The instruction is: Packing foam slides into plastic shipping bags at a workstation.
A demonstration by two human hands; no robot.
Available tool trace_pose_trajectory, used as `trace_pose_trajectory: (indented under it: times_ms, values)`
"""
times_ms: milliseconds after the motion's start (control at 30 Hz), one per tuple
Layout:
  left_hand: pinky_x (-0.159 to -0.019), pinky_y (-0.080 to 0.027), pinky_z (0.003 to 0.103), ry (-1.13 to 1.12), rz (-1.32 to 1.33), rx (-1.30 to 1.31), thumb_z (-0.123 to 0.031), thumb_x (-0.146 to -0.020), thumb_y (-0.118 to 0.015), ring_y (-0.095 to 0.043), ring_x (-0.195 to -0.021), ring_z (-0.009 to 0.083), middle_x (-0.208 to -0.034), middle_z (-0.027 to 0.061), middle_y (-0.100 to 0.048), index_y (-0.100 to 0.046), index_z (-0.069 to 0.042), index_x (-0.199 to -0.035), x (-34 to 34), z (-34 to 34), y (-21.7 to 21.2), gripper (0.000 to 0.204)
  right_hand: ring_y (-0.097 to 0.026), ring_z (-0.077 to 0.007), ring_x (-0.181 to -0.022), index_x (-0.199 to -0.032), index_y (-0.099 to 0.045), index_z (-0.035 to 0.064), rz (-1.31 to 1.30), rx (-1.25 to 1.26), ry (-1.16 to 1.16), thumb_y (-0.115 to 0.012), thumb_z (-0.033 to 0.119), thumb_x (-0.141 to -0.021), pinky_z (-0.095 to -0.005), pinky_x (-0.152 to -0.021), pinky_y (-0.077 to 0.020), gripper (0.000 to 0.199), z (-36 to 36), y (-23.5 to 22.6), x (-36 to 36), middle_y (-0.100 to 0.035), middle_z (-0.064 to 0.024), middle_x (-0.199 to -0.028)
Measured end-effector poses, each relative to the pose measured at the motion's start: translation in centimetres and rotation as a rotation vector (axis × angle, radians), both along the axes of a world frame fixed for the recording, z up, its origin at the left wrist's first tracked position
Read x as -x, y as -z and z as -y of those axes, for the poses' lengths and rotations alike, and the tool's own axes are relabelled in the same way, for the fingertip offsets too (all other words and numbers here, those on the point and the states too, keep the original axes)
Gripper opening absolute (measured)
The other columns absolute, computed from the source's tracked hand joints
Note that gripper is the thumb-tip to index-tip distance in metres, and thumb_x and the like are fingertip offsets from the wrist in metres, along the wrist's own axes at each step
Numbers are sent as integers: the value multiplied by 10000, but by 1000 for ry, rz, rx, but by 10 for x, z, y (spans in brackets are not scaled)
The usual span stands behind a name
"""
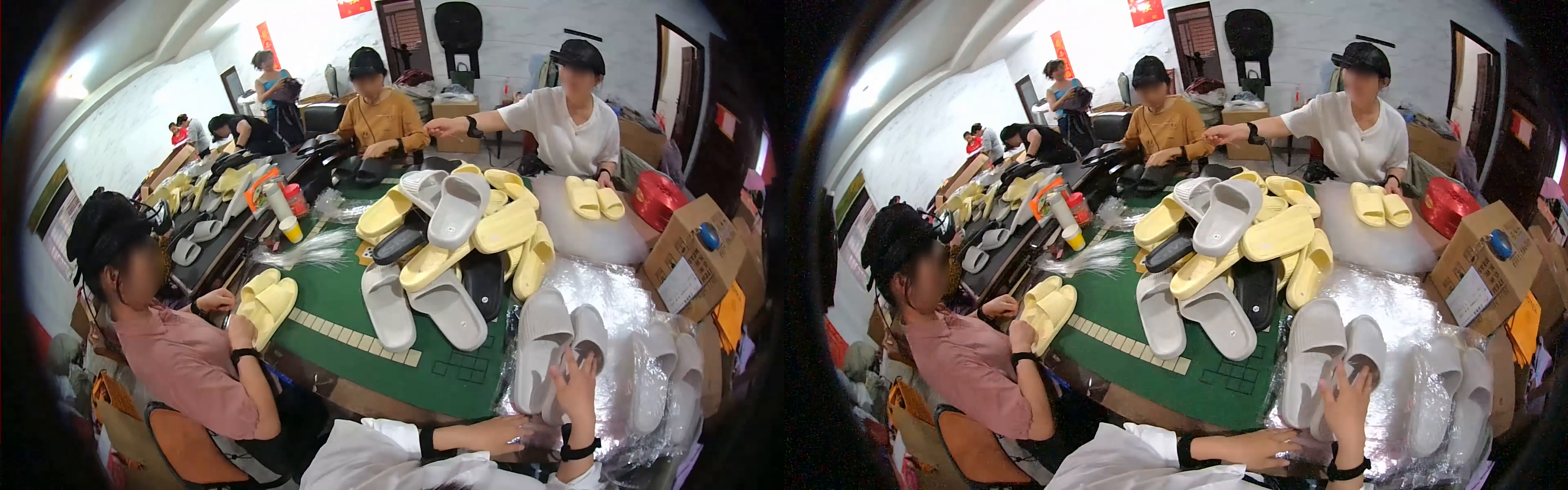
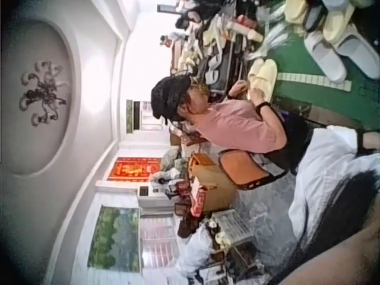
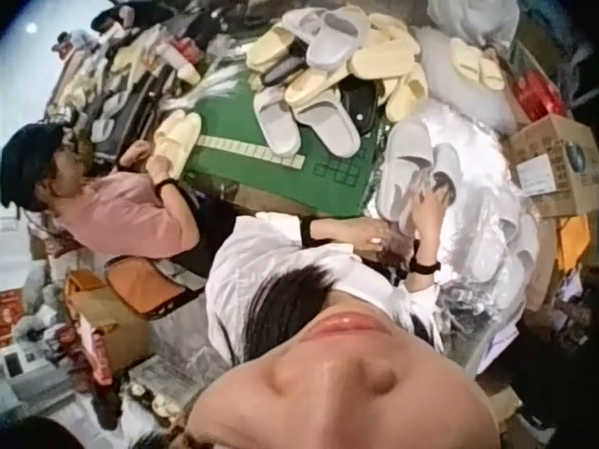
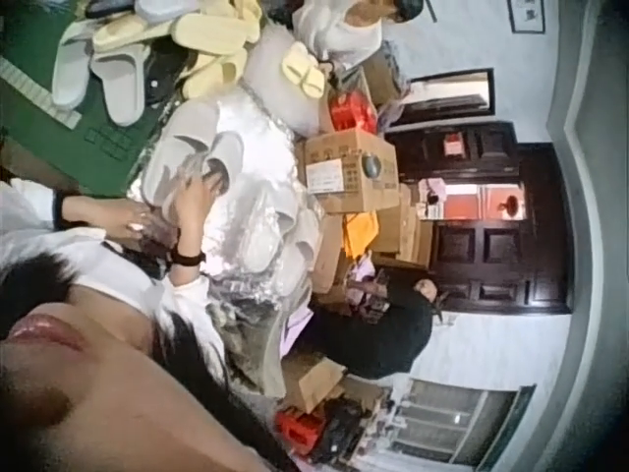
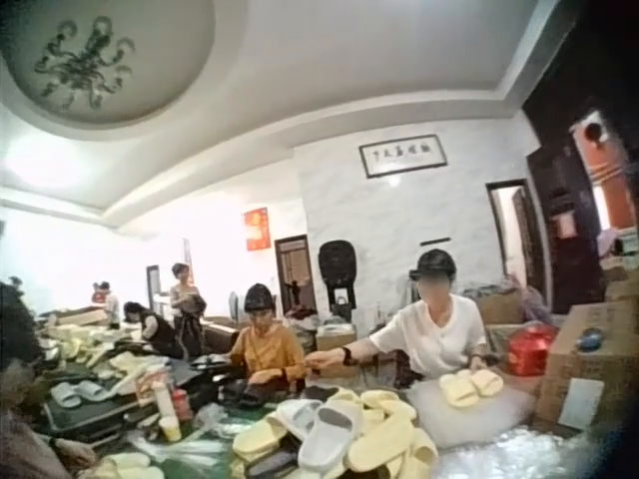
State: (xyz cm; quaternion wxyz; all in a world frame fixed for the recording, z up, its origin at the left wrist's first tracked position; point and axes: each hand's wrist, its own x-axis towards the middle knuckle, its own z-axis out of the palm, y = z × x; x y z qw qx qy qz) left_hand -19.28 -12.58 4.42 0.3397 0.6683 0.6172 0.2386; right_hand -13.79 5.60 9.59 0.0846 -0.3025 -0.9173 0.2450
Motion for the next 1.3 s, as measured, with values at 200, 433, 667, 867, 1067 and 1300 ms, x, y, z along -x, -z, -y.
trace_pose_trajectory:
  times_ms: [200, 433, 667, 867, 1067, 1300]
  values:
    - [-1042, -303, 452, 42, 33, 99, -296, -921, -479, -291, -1310, 398, -1429, 258, -269, -406, -30, -1315, 5, -5, -12, 481, -174, -500, -1320, -1431, -281, 199, 103, -48, 11, -479, 456, -891, -547, -1080, -107, 630, -12, 36, 14, -222, -367, -1394]
    - [-1035, -311, 452, 29, -17, -43, -307, -901, -515, -356, -1255, 422, -1327, 268, -376, -424, -17, -1284, 0, 4, 4, 489, -165, -493, -1326, -1408, -329, 160, 106, -76, -108, -492, 408, -891, -533, -1082, -127, 596, 2, 17, 9, -209, -364, -1402]
    - [-997, -356, 463, 94, 31, -102, -298, -892, -520, -401, -1194, 431, -1307, 277, -400, -410, -6, -1290, 1, 13, 24, 506, -284, -498, -1280, -1386, -362, 101, 56, 427, -451, -496, 428, -896, -448, -1059, -272, 605, -20, -21, -4, -292, -389, -1347]
    - [-1011, -344, 465, 16, -44, -246, -276, -848, -577, -362, -1228, 463, -1318, 315, -367, -413, -6, -1304, 10, 4, -19, 554, -137, -516, -1327, -1417, -320, 200, 294, 236, -277, -349, 636, -873, -499, -1095, -161, 697, -37, -17, 40, -214, -402, -1375]
    - [-1040, -306, 459, 26, -151, -194, -270, -862, -574, -349, -1246, 467, -1344, 326, -343, -459, -6, -1274, 5, 4, 0, 503, -254, -465, -1307, -1385, -360, 112, 328, 102, -98, -386, 585, -880, -562, -1056, -188, 692, -31, -10, 62, -300, -334, -1376]
    - [-1032, -315, 450, 12, -57, -232, -181, -862, -575, -360, -1243, 451, -1346, 309, -353, -456, 19, -1266, -1, 13, -12, 467, -476, -439, -1110, -1157, -511, 5, 122, 49, -52, -460, 507, -877, -562, -939, -336, 578, -23, -12, 38, -531, -275, -1145]
